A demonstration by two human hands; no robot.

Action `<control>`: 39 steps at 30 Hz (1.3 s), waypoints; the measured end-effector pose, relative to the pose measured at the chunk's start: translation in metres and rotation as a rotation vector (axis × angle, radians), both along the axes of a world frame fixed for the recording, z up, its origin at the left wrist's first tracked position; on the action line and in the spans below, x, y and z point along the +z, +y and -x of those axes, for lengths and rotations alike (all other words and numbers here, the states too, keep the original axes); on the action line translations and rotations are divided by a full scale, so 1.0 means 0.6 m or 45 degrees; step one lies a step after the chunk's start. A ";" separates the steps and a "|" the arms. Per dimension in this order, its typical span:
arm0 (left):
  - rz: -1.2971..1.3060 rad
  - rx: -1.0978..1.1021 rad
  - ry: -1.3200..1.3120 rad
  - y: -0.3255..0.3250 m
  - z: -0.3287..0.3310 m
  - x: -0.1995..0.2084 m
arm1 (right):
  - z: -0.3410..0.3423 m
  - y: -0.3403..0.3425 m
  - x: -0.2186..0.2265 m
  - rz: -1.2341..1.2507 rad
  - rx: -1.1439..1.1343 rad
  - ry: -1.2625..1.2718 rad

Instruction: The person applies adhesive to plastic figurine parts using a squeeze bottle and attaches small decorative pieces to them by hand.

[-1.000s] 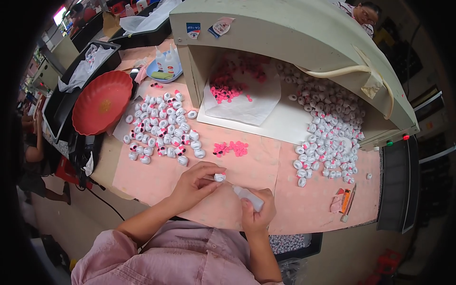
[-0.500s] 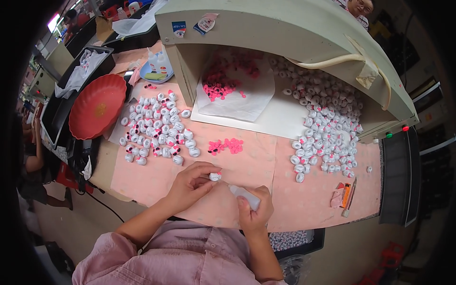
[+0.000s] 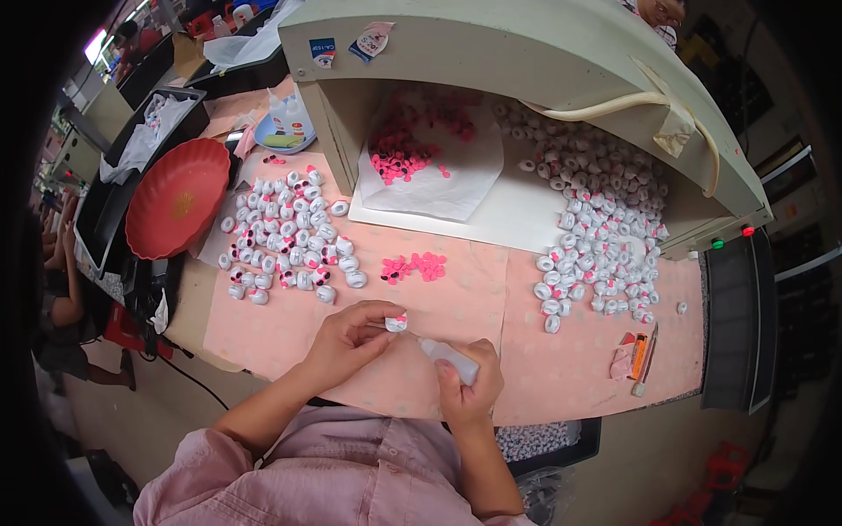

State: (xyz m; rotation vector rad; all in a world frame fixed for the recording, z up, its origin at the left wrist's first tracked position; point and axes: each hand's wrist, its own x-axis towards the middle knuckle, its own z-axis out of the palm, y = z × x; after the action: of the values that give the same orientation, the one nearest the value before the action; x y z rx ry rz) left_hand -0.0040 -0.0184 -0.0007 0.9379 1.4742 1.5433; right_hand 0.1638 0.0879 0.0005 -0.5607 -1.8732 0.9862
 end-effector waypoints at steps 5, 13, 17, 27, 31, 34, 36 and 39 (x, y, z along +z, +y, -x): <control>-0.016 -0.003 -0.033 0.000 0.000 -0.002 | -0.001 0.000 0.001 0.022 -0.037 0.001; -0.033 0.041 -0.044 0.003 0.000 -0.004 | 0.001 0.003 0.005 0.061 0.010 -0.035; -0.044 0.049 -0.069 0.000 0.006 -0.005 | 0.006 0.004 0.012 0.248 -0.007 -0.013; -0.060 0.051 -0.284 -0.004 0.015 -0.019 | 0.092 0.105 0.053 0.244 0.041 -0.570; -0.068 0.060 -0.311 -0.004 0.013 -0.017 | 0.109 0.121 0.044 -0.167 0.195 -0.762; -0.063 0.087 -0.218 -0.007 0.012 -0.021 | 0.103 0.123 0.048 -0.111 0.240 -0.772; -0.051 0.071 -0.285 -0.010 0.016 -0.016 | 0.090 0.112 0.054 0.251 0.184 -0.685; -0.092 0.008 -0.438 -0.004 0.021 -0.006 | 0.065 0.094 0.059 0.643 0.187 -0.457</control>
State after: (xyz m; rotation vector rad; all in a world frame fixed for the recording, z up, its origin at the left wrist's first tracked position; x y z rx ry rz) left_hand -0.0163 -0.0208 -0.0043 0.6662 1.1847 1.6751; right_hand 0.1249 0.1443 0.0358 -0.9580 -1.9962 1.5572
